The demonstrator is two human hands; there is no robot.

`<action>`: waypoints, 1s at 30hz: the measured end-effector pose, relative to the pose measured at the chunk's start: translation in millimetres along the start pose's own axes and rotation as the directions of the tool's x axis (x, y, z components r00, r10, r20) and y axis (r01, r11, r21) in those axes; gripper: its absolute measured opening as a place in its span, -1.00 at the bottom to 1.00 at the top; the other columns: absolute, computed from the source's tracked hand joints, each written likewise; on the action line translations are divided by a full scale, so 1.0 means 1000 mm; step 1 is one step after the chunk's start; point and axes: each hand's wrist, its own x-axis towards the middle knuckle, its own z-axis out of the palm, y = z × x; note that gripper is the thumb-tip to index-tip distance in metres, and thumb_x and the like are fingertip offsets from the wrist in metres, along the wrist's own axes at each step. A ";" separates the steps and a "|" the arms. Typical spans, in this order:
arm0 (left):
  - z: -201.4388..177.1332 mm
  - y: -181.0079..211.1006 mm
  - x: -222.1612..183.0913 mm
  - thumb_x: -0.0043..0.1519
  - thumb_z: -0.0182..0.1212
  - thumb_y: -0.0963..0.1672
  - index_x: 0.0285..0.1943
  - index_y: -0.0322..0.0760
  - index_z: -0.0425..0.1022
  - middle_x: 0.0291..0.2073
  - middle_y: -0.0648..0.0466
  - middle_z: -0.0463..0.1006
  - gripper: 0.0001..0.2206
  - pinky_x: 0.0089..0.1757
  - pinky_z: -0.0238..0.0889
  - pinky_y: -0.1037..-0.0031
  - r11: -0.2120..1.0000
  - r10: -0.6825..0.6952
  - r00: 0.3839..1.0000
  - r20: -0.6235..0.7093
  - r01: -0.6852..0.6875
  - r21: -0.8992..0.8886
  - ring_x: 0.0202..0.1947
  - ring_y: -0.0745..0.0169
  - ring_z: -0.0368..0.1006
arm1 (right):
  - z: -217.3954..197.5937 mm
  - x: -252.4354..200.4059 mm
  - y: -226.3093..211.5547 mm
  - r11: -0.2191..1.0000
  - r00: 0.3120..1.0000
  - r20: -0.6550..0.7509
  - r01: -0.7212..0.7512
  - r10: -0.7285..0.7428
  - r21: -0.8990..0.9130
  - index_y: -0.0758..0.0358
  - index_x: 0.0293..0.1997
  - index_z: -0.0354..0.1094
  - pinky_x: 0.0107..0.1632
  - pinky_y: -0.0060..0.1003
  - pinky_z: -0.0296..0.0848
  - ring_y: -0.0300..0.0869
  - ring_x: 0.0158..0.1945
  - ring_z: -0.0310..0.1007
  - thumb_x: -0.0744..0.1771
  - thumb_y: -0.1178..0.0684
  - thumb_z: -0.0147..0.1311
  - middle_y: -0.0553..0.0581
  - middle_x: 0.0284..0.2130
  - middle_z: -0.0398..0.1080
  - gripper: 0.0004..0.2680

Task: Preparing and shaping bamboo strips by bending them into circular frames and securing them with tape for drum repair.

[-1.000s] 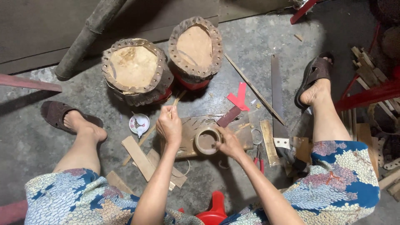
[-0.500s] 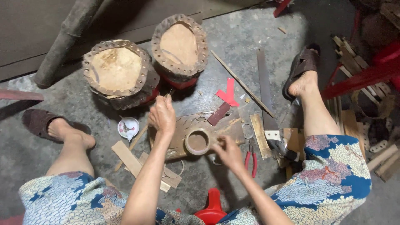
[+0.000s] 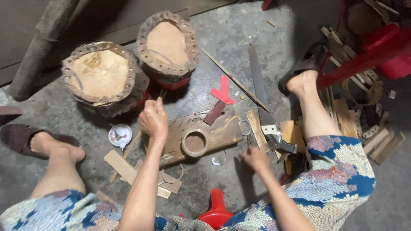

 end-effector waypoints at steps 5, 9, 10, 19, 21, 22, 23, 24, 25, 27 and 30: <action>0.011 -0.018 0.000 0.37 0.24 0.01 -0.22 -0.12 0.55 -0.49 -0.10 0.64 -0.79 -0.35 0.35 0.01 0.998 0.049 0.997 -0.063 -0.046 0.043 -0.38 -0.24 0.60 | -0.189 -0.099 0.025 0.839 0.610 -0.737 0.534 -0.291 0.110 0.12 -0.02 0.50 0.11 -0.13 0.46 0.01 -0.04 0.53 0.36 0.16 0.18 0.16 -0.19 0.52 -0.88; 0.019 -0.023 0.003 0.36 0.29 0.04 -0.23 -0.04 0.56 -0.41 -0.07 0.67 -0.80 -0.41 0.29 -0.03 0.996 0.058 0.989 -0.138 -0.048 0.073 -0.38 -0.27 0.58 | -0.218 -0.126 0.145 0.698 0.291 -0.957 0.686 -0.005 0.205 0.50 0.30 0.23 0.11 -0.20 0.55 -0.01 -0.09 0.41 0.62 0.22 -0.06 0.32 -0.03 0.32 -0.88; 0.018 -0.024 0.002 0.36 0.29 0.04 -0.23 -0.04 0.56 -0.41 -0.07 0.67 -0.80 -0.41 0.29 -0.03 0.996 0.063 0.989 -0.132 -0.054 0.071 -0.38 -0.27 0.58 | -0.204 -0.120 0.167 0.702 0.288 -0.958 0.681 0.001 0.206 0.50 0.30 0.23 0.11 -0.20 0.55 -0.01 -0.09 0.41 0.62 0.22 -0.06 0.32 -0.03 0.32 -0.88; 0.019 -0.040 0.007 0.39 0.40 -0.03 -0.27 -0.12 0.60 -0.44 -0.03 0.67 -0.79 -0.43 0.30 0.07 0.972 0.201 0.966 -0.162 -0.176 0.159 -0.43 -0.11 0.58 | 0.064 -0.069 0.312 0.952 0.682 -0.696 -0.001 0.224 0.305 -0.05 -0.01 0.42 -0.14 -0.14 0.41 -0.07 -0.27 0.52 0.40 0.00 0.03 0.01 -0.31 0.53 -0.89; 0.019 -0.044 0.008 0.40 0.40 0.02 -0.30 -0.08 0.60 -0.44 -0.01 0.67 -0.74 -0.44 0.26 0.02 0.973 0.191 0.960 -0.205 -0.157 0.172 -0.43 -0.20 0.57 | 0.094 -0.072 0.295 0.930 0.813 -0.520 -0.071 0.264 0.361 -0.07 -0.15 0.49 -0.10 -0.15 0.42 -0.07 -0.23 0.59 0.37 -0.03 0.00 0.03 -0.30 0.60 -0.89; 0.020 -0.047 0.009 0.40 0.40 0.02 -0.30 -0.08 0.60 -0.44 -0.01 0.67 -0.74 -0.44 0.26 0.02 0.971 0.194 0.960 -0.200 -0.160 0.175 -0.43 -0.20 0.57 | 0.092 -0.071 0.282 0.928 0.813 -0.516 -0.076 0.269 0.364 -0.07 -0.15 0.49 -0.10 -0.15 0.42 -0.07 -0.23 0.59 0.37 -0.03 0.00 0.03 -0.30 0.60 -0.89; 0.020 -0.049 0.009 0.42 0.39 0.05 -0.31 -0.06 0.59 -0.45 -0.01 0.66 -0.71 -0.42 0.26 0.02 0.972 0.189 0.960 -0.208 -0.154 0.176 -0.43 -0.20 0.57 | 0.090 -0.070 0.268 0.945 0.793 -0.566 -0.036 0.225 0.326 0.03 -0.19 0.48 -0.15 -0.12 0.42 -0.06 -0.26 0.56 0.38 -0.01 -0.05 0.07 -0.30 0.58 -0.87; 0.020 -0.052 0.010 0.43 0.38 0.07 -0.32 -0.04 0.58 -0.46 -0.01 0.66 -0.69 -0.40 0.27 0.02 0.973 0.186 0.958 -0.218 -0.148 0.176 -0.43 -0.19 0.56 | 0.089 -0.069 0.254 0.958 0.769 -0.613 0.006 0.178 0.286 0.12 -0.22 0.47 -0.21 -0.09 0.43 -0.06 -0.30 0.53 0.39 0.01 -0.09 0.11 -0.30 0.56 -0.83; 0.017 -0.052 0.008 0.43 0.38 0.07 -0.32 -0.04 0.58 -0.46 -0.01 0.66 -0.69 -0.40 0.27 0.02 0.972 0.190 0.958 -0.216 -0.153 0.179 -0.43 -0.19 0.56 | 0.086 -0.074 0.240 0.957 0.770 -0.611 0.004 0.182 0.291 0.12 -0.22 0.47 -0.21 -0.09 0.43 -0.06 -0.30 0.53 0.39 0.01 -0.09 0.11 -0.30 0.56 -0.83; 0.015 -0.050 0.006 0.41 0.41 0.05 -0.30 -0.13 0.58 -0.42 -0.02 0.67 -0.69 -0.35 0.26 0.00 0.966 0.227 0.951 -0.211 -0.193 0.172 -0.41 -0.24 0.55 | 0.081 -0.083 0.211 0.980 0.776 -0.617 0.197 -0.132 0.038 0.18 -0.14 0.43 -0.50 -0.37 0.72 -0.15 -0.45 0.59 0.41 0.12 -0.02 0.13 -0.34 0.55 -0.91; 0.016 -0.061 0.008 0.41 0.45 0.12 -0.33 -0.01 0.60 -0.51 -0.03 0.64 -0.65 -0.46 0.27 0.01 0.957 0.234 0.939 -0.254 -0.176 0.230 -0.51 -0.23 0.54 | 0.048 -0.099 0.184 0.969 0.676 -0.703 0.067 -0.221 -0.239 -0.02 -0.10 0.35 -0.23 -0.16 0.61 0.01 -0.09 0.52 0.23 0.23 0.08 0.14 0.08 0.42 -0.77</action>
